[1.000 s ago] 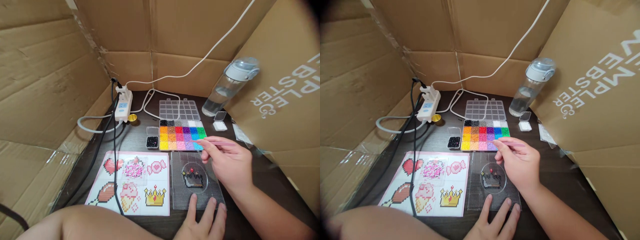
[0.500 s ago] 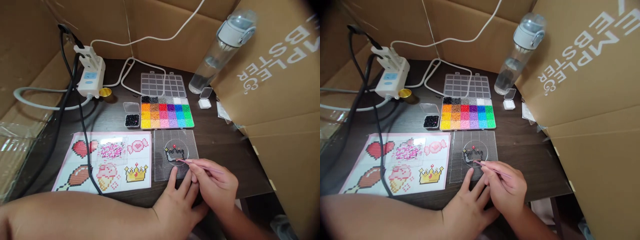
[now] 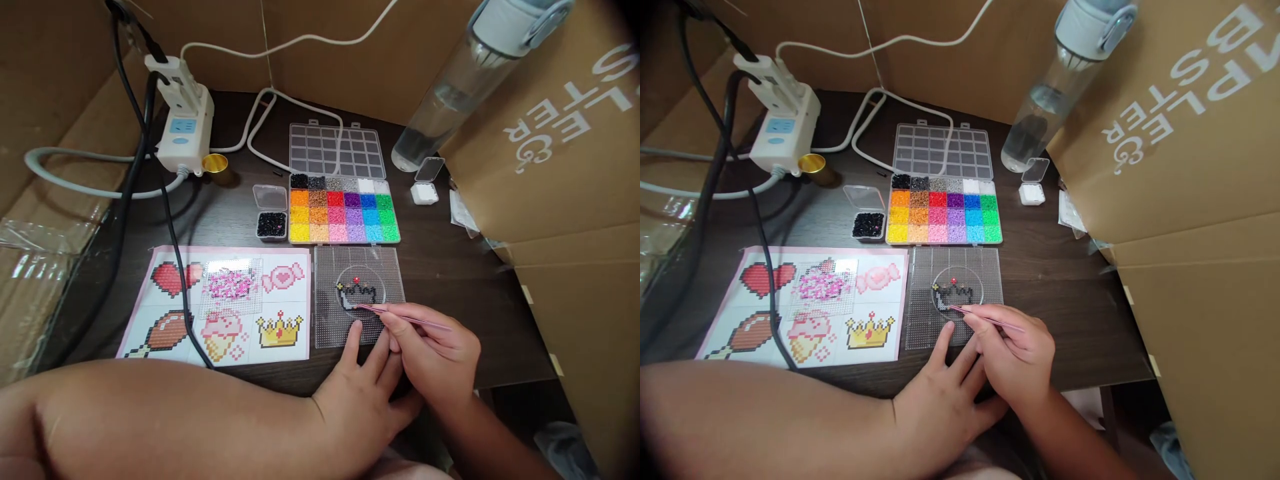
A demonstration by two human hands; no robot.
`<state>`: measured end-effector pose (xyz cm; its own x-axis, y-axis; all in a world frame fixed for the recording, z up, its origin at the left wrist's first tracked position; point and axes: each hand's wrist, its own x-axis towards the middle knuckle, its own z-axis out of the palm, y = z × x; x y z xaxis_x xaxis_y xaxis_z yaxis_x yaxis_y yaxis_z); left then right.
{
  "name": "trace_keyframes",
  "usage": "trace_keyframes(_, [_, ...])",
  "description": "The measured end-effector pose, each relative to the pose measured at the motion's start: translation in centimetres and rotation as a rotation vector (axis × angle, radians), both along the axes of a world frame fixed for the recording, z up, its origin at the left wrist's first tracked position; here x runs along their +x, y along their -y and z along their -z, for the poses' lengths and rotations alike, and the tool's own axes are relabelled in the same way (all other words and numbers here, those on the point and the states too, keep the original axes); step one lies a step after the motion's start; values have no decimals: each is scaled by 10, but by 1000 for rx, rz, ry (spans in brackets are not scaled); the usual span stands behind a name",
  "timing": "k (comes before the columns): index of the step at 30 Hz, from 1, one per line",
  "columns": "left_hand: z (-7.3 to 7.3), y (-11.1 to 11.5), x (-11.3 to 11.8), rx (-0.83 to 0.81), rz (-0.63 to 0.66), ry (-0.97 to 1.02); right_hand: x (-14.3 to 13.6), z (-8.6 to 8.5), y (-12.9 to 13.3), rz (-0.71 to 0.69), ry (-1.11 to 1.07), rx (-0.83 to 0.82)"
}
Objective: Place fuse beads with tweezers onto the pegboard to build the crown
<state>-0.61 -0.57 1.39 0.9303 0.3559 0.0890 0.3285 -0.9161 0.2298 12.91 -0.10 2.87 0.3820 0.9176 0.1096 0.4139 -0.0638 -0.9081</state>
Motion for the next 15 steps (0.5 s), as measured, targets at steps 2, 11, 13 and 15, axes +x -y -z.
trace_keyframes(2, [1,1,0,2,-1,5,0,-1,0,-9,21,-4])
trace_keyframes(11, [1,1,-1,-2,8,-5,-1,-2,-1,-22,72,-5])
trace_keyframes(13, [1,1,-1,-3,12,-8,-1,-2,-1,-25,77,-8])
trace_keyframes(15, [1,1,0,-6,13,-9,0,-1,-1,-33,84,-12])
